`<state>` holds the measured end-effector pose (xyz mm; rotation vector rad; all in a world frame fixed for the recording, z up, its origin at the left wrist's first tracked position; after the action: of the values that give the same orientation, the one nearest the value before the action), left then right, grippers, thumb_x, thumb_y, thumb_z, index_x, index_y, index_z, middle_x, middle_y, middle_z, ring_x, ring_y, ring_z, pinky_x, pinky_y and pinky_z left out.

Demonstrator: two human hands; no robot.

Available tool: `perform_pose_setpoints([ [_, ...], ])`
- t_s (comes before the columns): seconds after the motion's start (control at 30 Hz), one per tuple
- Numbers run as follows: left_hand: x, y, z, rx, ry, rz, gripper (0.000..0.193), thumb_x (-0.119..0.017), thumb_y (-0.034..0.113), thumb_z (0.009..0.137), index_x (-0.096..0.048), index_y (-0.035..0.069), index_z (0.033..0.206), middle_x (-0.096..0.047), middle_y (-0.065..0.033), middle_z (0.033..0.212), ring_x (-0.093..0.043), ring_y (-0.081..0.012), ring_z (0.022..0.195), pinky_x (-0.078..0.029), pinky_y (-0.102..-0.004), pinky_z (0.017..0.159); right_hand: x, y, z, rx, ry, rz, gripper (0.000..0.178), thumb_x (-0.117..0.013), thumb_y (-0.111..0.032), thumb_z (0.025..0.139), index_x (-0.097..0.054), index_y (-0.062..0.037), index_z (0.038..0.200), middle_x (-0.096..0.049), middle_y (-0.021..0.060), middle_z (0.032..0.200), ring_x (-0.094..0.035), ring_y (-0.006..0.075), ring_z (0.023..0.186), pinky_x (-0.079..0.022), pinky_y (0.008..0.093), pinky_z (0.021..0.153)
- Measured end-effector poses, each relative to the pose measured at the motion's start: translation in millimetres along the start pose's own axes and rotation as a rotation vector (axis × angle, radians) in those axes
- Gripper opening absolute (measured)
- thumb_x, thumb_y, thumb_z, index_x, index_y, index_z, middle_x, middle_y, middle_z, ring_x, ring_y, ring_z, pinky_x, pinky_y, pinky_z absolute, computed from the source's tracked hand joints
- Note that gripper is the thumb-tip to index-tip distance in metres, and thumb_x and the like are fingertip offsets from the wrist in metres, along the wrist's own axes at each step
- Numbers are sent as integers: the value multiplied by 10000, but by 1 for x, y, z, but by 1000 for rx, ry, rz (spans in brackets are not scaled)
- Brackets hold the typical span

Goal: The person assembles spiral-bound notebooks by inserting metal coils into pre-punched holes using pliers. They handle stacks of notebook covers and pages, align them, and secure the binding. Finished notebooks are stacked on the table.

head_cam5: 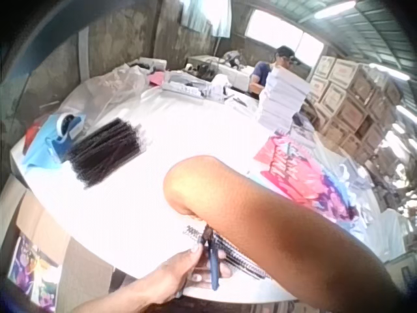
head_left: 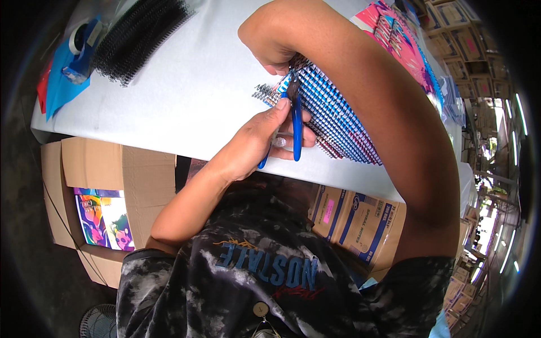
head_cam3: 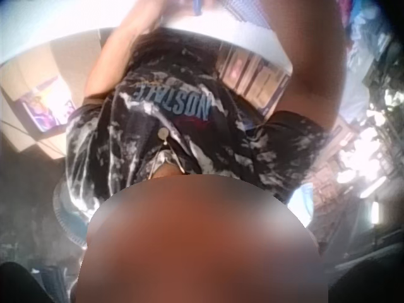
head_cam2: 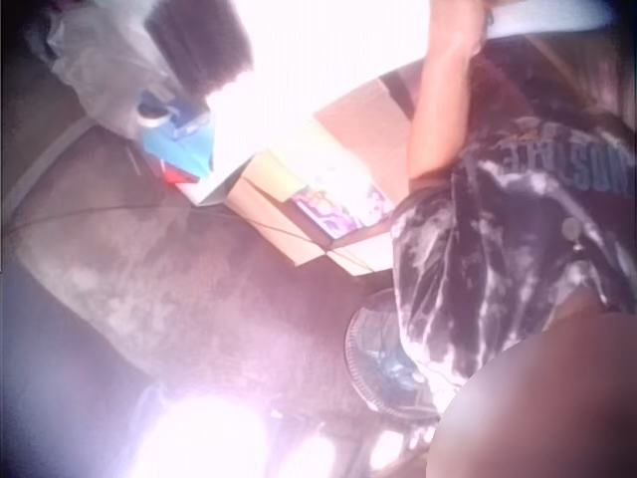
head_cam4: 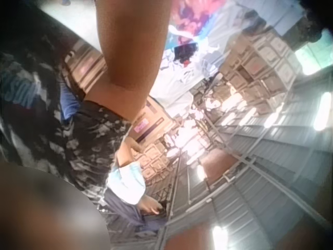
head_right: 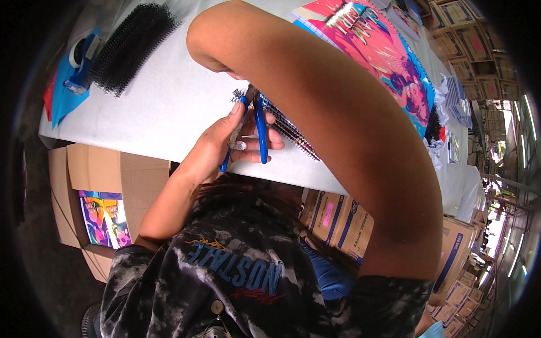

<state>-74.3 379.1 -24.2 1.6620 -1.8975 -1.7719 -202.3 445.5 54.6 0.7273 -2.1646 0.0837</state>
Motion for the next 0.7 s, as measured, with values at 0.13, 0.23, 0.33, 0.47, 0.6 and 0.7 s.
perform_pose_setpoints([
  [0.13, 11, -1, -2, -35, -87, 35, 554, -253, 524, 952, -489, 24, 986, -514, -55, 717, -547, -151, 630, -456, -255, 491, 1, 2, -2, -5, 6, -3, 231, -646, -123, 730, -668, -4, 926, -656, 176, 871, -629, 294, 803, -483, 384, 702],
  [0.23, 2, 0, -11, -33, -67, 43, 541, -261, 516, 954, -494, 29, 987, -523, -53, 734, -551, -143, 634, -481, -274, 556, 0, 3, -1, -9, 9, -2, 232, -643, -126, 733, -666, -6, 930, -656, 176, 874, -629, 295, 807, -482, 384, 707],
  [0.33, -4, 4, -6, -3, -15, -34, 542, -262, 513, 955, -498, 26, 995, -541, -58, 753, -567, -150, 648, -502, -290, 611, 1, 2, -3, -3, 16, -7, 233, -641, -129, 736, -665, -7, 933, -656, 175, 876, -628, 296, 811, -481, 384, 712],
  [0.47, 2, 6, -4, 7, -124, -116, 522, -252, 490, 964, -496, 28, 978, -542, -65, 747, -567, -155, 639, -494, -283, 558, 4, 3, -7, -8, 24, -7, 235, -637, -134, 739, -664, -9, 937, -656, 174, 879, -627, 298, 816, -480, 384, 718],
  [0.6, -2, 2, -14, -71, -103, -36, 498, -258, 479, 967, -481, 34, 958, -511, -54, 710, -522, -140, 568, -434, -268, 496, 7, 5, -13, -13, 32, -3, 237, -633, -138, 743, -662, -11, 942, -655, 174, 882, -626, 299, 821, -479, 384, 724],
  [0.7, -9, 7, -13, -29, -98, -8, 560, -246, 502, 960, -492, 15, 1084, -594, -86, 855, -605, -171, 770, -503, -276, 671, 10, 5, -21, -14, 41, -4, 238, -631, -141, 746, -661, -13, 945, -655, 173, 884, -626, 300, 825, -479, 384, 729],
])
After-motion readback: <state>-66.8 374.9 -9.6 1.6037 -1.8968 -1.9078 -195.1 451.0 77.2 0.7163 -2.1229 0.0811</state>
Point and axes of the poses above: each hand's wrist, its own z-axis towards the middle knuckle, its own x-axis out of the back of the hand, y = z × x, the point moved 2 cm from there along z, towards the middle knuckle
